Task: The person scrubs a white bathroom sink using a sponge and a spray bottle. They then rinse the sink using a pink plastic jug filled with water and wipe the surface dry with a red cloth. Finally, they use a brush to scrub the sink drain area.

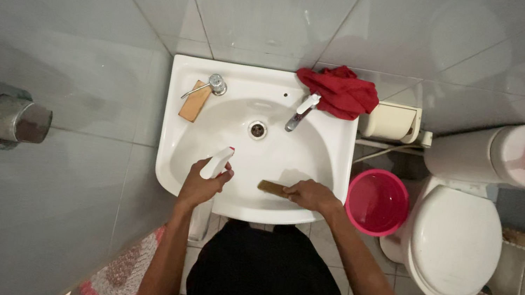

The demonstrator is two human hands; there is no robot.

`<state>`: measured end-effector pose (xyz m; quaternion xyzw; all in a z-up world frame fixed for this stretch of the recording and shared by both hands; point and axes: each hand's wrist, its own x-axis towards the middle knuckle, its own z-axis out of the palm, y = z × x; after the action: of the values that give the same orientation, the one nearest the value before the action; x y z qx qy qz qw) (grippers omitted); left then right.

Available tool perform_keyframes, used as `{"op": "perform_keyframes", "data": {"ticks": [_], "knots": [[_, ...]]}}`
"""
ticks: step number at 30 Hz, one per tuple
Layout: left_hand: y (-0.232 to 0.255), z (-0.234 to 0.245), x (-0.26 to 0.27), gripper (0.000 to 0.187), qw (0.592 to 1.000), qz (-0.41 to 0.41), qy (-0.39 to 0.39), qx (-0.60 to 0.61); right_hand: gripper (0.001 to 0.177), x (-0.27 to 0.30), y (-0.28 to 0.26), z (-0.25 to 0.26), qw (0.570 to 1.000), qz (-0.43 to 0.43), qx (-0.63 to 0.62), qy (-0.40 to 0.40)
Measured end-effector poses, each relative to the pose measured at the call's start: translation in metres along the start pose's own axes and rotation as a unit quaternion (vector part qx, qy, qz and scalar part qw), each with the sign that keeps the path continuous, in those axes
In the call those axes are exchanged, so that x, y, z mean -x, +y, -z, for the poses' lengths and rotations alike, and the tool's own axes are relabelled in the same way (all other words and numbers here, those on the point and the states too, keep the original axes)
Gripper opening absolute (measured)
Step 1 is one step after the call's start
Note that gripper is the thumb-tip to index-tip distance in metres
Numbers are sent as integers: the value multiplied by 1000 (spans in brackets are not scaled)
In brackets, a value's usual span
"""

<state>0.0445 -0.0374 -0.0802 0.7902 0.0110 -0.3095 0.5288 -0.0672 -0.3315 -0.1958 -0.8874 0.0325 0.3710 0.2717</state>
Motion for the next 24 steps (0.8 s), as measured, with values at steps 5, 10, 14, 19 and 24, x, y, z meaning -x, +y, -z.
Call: {"op": "perform_keyframes", "data": {"ticks": [5,10,14,19,24], "knots": [[7,1,-3,24,999,31,3,-42,39,6,10,28,998,-52,35,-8],[7,-1,1,21,1000,0,-12,-9,39,1,16,25,996,-78,12,-40],[10,-7,4,20,1000,15,-22,-14,44,-3,-2,-5,997,41,-69,-21],[12,-9,5,20,999,-3,-27,-29,48,1,-22,2,995,-33,-48,-77],[11,-11,2,21,1000,1,-26,-3,42,17,16,52,986,-113,106,-66]]}}
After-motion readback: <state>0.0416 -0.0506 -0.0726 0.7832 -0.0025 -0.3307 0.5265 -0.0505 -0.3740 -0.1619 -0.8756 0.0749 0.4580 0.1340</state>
